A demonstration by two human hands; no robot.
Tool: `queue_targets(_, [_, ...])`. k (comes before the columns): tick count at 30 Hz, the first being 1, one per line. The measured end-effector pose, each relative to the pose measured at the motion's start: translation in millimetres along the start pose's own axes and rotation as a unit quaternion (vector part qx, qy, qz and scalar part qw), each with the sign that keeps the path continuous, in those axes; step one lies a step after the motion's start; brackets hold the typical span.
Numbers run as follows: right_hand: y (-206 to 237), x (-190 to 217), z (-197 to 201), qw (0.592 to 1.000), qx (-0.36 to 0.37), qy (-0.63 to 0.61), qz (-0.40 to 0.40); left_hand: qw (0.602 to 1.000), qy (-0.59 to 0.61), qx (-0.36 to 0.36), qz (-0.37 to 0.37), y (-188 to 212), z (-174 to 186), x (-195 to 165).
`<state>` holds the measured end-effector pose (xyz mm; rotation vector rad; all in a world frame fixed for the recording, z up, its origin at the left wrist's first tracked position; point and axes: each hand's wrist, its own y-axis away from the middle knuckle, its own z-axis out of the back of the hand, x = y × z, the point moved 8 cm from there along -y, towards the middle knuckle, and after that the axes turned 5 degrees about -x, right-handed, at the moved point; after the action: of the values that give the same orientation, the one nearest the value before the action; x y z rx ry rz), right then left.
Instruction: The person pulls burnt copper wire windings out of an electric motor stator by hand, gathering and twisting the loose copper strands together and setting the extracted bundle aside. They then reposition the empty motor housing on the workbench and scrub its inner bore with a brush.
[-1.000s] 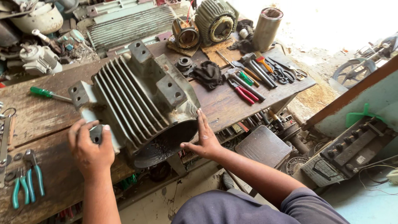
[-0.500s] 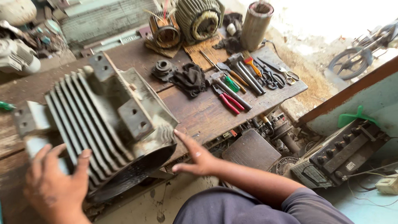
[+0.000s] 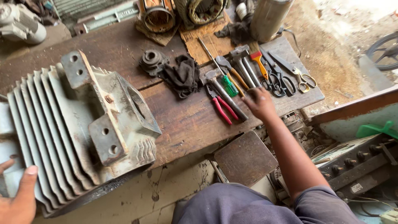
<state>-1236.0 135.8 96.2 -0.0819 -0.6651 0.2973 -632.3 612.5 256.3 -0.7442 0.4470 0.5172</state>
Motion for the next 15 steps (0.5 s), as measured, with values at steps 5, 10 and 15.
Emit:
queue_targets(5, [-13.4, -21.4, 17.1, 0.997, -0.068, -0.031, 0.026, 0.996, -0.081, 0.026, 0.032, -2.8, -3.0, -6.0])
queue_targets(10, [-13.6, -37.5, 31.2, 0.994, -0.087, -0.071, 0.007, 0.994, -0.094, 0.019, 0.055, -8.6, -8.7, -27.0])
queue_targets(15, [-14.3, -59.6, 22.9, 0.996, -0.077, -0.051, -0.007, 0.993, -0.114, -0.002, 0.000, -11.6, -14.2, -65.3])
